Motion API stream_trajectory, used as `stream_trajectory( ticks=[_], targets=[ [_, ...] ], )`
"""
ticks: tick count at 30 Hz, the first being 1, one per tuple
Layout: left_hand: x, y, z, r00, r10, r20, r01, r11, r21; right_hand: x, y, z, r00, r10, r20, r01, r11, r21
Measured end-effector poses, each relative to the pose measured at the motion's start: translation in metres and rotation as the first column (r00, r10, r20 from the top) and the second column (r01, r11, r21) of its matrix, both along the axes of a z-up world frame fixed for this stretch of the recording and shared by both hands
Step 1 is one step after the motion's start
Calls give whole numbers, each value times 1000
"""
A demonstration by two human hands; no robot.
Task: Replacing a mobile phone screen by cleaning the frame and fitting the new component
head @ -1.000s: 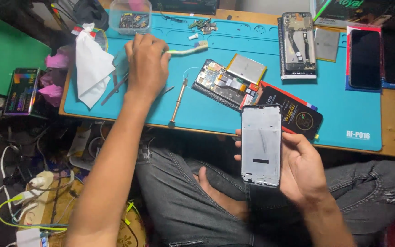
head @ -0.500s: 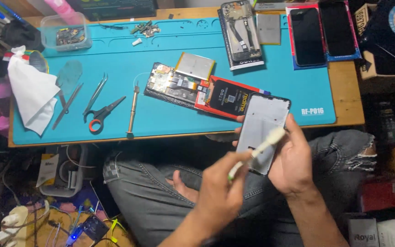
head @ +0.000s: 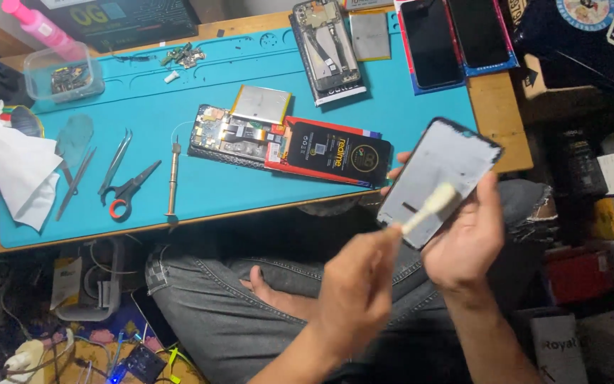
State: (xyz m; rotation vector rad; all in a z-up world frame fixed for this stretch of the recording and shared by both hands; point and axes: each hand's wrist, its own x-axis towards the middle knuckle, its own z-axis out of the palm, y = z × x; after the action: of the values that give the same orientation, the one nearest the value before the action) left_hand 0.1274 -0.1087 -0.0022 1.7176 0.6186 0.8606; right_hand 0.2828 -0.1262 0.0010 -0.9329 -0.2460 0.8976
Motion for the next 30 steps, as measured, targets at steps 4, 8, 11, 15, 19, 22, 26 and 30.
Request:
stream_trajectory(
  ticks=[4,8,11,15,19,22,26,30],
  targets=[
    [-14,-14,-28,999,20,-49,-23,999,-47,16,2,34,955,-295,-30,290,951,-110],
    [-26,-18,-27,997,16,-70,-17,1000,-19,9,2,32,949,-316,7,316,948,-44],
    [-31,-1,-33,993,24,-118,-18,998,54,0,6,35,962,-272,23,272,961,-38],
    [-42,-10,-20,994,-53,-95,68,985,161,-5,7,25,974,-228,5,228,974,-11],
    [-50,1,-30,991,24,-129,-17,998,56,-12,5,26,985,-166,-51,167,986,8],
    [-48,-7,-25,992,101,-71,-94,991,99,-20,4,22,994,-57,-98,61,997,38],
    [-44,3,-23,991,128,-30,-123,985,119,-36,9,15,986,22,-163,-22,1000,3],
    [-43,2,-8,988,155,-29,-148,976,159,-63,7,-12,961,179,-209,-213,965,-154]
  ],
)
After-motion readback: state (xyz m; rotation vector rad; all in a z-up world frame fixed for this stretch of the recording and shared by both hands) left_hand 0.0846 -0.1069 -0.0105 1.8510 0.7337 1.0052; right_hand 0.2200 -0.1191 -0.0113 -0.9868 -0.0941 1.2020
